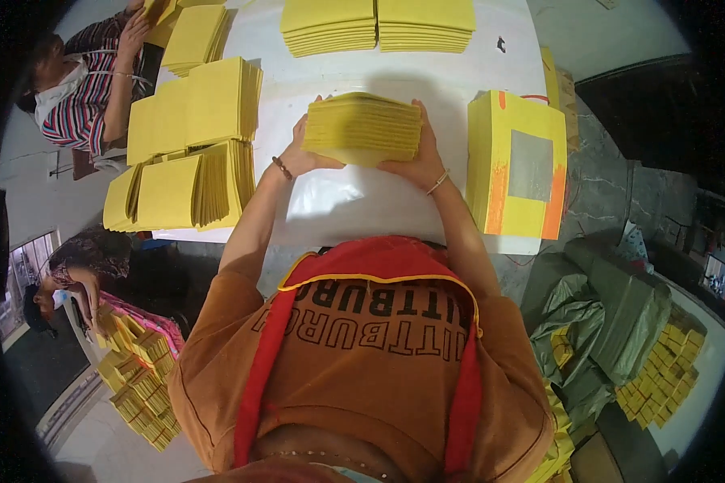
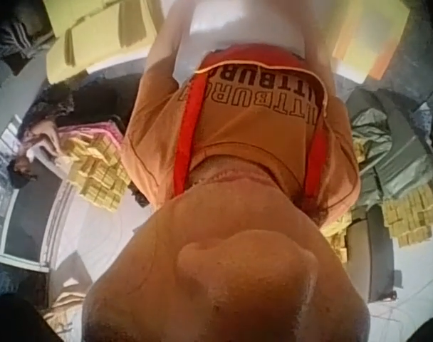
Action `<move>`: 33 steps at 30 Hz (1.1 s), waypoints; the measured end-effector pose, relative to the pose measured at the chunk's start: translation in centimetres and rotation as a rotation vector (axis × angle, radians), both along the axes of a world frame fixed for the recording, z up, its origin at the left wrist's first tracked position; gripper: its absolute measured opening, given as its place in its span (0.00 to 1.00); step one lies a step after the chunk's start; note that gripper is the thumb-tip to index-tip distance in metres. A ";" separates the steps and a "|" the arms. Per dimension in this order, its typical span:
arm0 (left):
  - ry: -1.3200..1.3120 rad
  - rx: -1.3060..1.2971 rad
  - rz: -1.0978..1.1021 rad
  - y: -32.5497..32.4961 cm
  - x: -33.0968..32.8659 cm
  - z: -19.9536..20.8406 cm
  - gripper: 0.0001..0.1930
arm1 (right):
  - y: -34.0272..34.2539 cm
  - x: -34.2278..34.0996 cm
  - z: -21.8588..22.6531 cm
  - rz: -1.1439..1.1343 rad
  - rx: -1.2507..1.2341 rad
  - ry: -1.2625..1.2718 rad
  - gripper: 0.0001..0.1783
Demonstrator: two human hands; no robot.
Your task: Folding and stacking yellow sheets of paper with silver foil centers.
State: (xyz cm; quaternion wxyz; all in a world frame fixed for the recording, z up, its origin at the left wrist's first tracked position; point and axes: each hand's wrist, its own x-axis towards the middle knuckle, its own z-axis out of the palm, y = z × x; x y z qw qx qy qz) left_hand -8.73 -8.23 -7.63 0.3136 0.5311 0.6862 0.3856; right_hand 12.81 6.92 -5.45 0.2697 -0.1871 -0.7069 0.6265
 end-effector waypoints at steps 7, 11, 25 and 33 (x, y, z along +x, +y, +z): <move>0.031 -0.107 0.030 0.9 0.6 2.7 0.55 | 0.8 -0.3 -0.6 -0.041 0.268 -0.342 0.51; -0.631 0.360 0.219 0.6 1.7 4.9 0.54 | 0.1 -0.3 0.7 0.008 -0.691 -0.009 0.33; -0.507 0.419 0.405 1.4 4.1 9.3 0.46 | -0.9 -1.7 -0.6 -0.087 -0.404 0.121 0.36; 0.040 0.298 0.209 0.2 4.9 5.6 0.55 | -0.3 -5.3 3.5 0.042 -0.561 0.302 0.39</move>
